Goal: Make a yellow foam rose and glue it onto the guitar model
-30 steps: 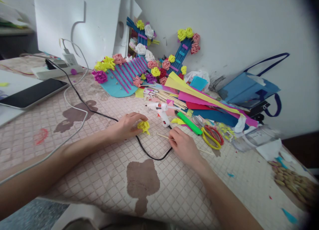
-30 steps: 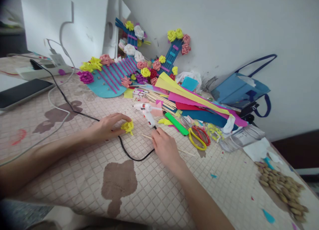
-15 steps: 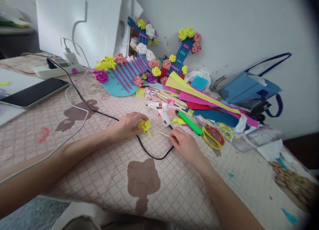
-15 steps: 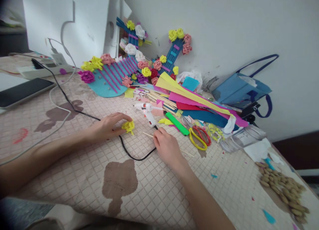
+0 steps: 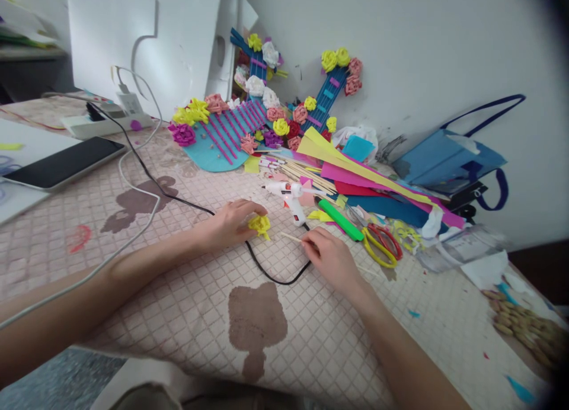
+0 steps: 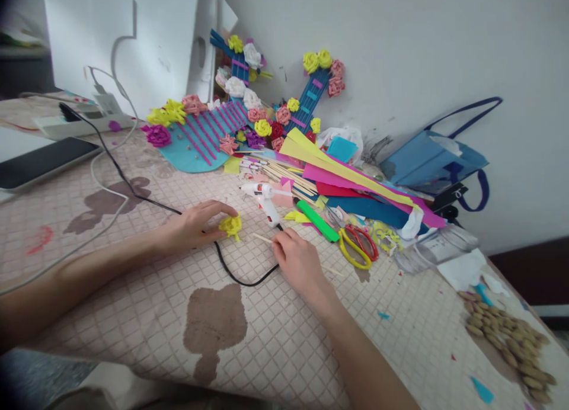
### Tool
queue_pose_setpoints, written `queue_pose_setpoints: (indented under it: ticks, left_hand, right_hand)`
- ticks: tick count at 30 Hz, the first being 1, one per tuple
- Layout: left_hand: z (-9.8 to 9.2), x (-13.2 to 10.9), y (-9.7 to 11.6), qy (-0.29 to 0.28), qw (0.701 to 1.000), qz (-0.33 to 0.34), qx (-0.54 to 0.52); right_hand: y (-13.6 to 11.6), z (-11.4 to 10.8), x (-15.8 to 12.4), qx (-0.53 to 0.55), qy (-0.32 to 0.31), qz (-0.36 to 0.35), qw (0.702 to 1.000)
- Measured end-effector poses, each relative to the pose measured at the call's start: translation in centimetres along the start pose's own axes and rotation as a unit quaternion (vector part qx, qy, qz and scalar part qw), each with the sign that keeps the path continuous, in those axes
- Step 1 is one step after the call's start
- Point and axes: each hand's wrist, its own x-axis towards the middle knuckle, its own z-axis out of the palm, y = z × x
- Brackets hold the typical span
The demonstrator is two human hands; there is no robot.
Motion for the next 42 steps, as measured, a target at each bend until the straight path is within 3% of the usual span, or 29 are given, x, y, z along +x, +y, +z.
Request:
queue_pose_setpoints:
  ticks: [20, 31, 36, 42]
  left_hand:
    - [0.2, -0.2, -1.0, -0.001, 0.996, 0.084, -0.01]
    - [0.2, -0.3, 2.3, 0.081, 0.985, 0.138, 0.071]
    - [-0.4, -0.3, 3.4, 0.054, 0.984, 0.137, 0.104]
    - [-0.4, -0.3, 4.4, 0.022, 0.991, 0.095, 0.094]
  right_hand:
    - [-0.4, 0.1, -0.1, 0.016, 0.026, -0.005, 1.0]
    - [-3.0, -0.7, -0.6, 0.16, 0.06, -0.069, 0.983]
    - [-3.5, -0.7, -0.6, 0.189, 0.056, -0.075, 0.978]
    - [-4.1, -0.9, -0.9, 0.158, 0.095, -0.091, 0.979]
